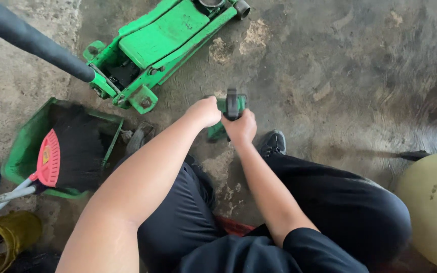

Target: The person cleans a green jack stand using a black cloth, wiping the metal surfaces and crevices. They then place the cleaned stand with others and proceed to wipe the top of a green hydraulic floor jack.

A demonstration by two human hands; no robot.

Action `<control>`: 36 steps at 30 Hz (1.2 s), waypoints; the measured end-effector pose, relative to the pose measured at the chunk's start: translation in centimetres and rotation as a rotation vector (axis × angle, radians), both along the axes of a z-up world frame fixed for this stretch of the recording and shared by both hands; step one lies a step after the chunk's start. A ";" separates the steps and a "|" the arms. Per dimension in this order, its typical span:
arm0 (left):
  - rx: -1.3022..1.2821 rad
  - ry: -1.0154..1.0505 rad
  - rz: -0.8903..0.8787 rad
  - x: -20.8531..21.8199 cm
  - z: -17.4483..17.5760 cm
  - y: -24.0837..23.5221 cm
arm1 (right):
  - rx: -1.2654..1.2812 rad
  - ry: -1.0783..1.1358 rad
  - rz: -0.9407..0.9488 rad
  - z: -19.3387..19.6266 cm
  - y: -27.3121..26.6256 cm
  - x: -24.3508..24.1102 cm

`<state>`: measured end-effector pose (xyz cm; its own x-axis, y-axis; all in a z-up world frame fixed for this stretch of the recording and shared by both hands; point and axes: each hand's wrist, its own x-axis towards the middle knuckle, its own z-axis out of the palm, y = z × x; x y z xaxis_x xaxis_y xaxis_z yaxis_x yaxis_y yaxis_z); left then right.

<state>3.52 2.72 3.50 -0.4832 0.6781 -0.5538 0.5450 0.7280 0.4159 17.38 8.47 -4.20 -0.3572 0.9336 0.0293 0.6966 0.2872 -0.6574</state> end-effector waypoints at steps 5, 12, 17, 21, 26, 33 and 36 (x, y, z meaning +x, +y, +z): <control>0.060 -0.023 0.005 0.6 -0.4 0.4 | -0.056 0.027 0.005 -0.6 -2.1 0.6; 0.178 -0.021 -0.048 1.4 -1.8 1.0 | -0.396 0.558 -0.011 -6.4 -1.8 3.5; 0.133 -0.008 -0.036 1.3 -1.1 0.7 | -1.156 1.311 -0.464 -13.3 3.0 4.6; 0.249 0.001 -0.029 1.6 0.6 0.3 | -1.075 1.391 -0.784 -5.7 5.1 2.5; 0.202 0.060 -0.054 1.8 1.5 -0.1 | -0.719 0.898 -0.284 -3.6 -0.2 0.2; 0.133 0.096 -0.026 2.0 3.0 -0.4 | 0.009 0.782 0.171 -4.5 -2.7 1.5; 0.112 0.118 -0.031 2.1 2.7 -0.4 | 0.079 0.570 0.084 -7.0 -2.0 1.7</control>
<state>5.57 2.31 6.16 -0.5184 0.7478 -0.4148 0.6164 0.6630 0.4249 19.06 6.48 -11.19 -0.3371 0.8898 0.3075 0.2118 0.3899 -0.8962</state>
